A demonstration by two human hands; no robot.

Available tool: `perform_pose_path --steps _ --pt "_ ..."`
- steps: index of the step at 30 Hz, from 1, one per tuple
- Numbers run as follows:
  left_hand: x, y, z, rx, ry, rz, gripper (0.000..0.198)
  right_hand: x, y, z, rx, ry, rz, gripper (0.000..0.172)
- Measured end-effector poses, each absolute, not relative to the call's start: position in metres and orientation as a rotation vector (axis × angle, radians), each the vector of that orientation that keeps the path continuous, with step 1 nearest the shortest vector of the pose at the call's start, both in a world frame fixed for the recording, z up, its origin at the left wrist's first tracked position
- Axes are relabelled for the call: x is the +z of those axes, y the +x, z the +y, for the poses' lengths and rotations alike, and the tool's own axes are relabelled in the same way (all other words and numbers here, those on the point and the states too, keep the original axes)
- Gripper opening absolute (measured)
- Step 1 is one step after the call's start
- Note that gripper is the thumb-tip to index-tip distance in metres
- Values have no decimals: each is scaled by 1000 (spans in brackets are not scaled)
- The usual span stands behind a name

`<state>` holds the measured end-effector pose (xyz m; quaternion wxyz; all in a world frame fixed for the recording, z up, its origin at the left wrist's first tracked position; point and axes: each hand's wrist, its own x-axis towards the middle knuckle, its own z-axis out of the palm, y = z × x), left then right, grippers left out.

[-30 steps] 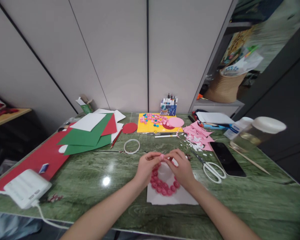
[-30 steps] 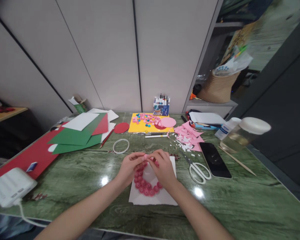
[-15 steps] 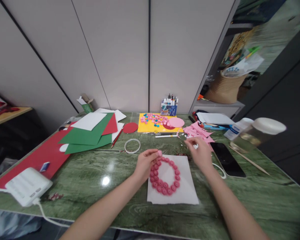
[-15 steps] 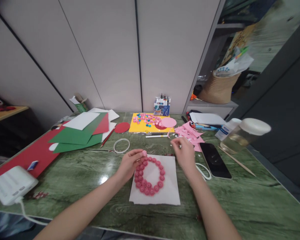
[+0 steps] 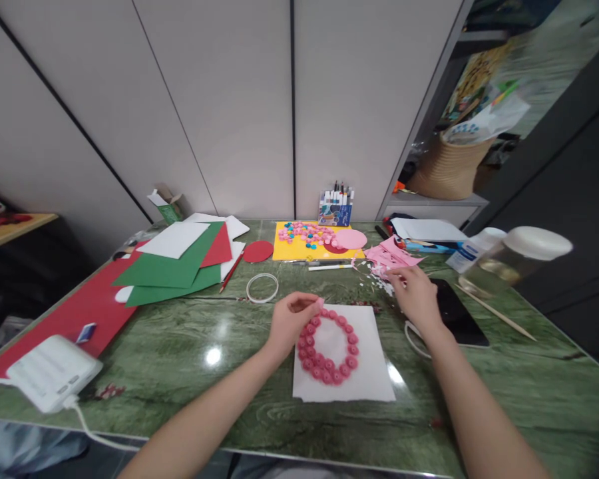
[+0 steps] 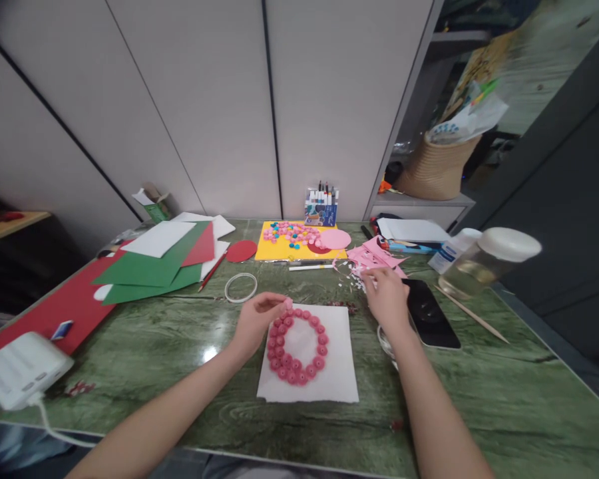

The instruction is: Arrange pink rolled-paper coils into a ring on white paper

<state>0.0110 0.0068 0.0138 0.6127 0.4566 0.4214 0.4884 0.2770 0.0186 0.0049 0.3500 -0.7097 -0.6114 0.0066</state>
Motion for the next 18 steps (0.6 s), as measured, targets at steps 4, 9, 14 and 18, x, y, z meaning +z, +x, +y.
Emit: perform_pose_path --steps 4,9,14,18 --pt "14 3 4 1314 1937 1002 10 25 229 4 283 -1612 -1773 22" --pt "4 -7 10 1427 2710 670 32 40 188 -19 678 -1378 -1732 14" --pt "6 -11 11 1324 3003 486 41 39 173 -28 721 -1367 -1759 19" --pt "15 -10 7 1341 3058 431 37 36 168 -29 690 -1389 -1744 14"
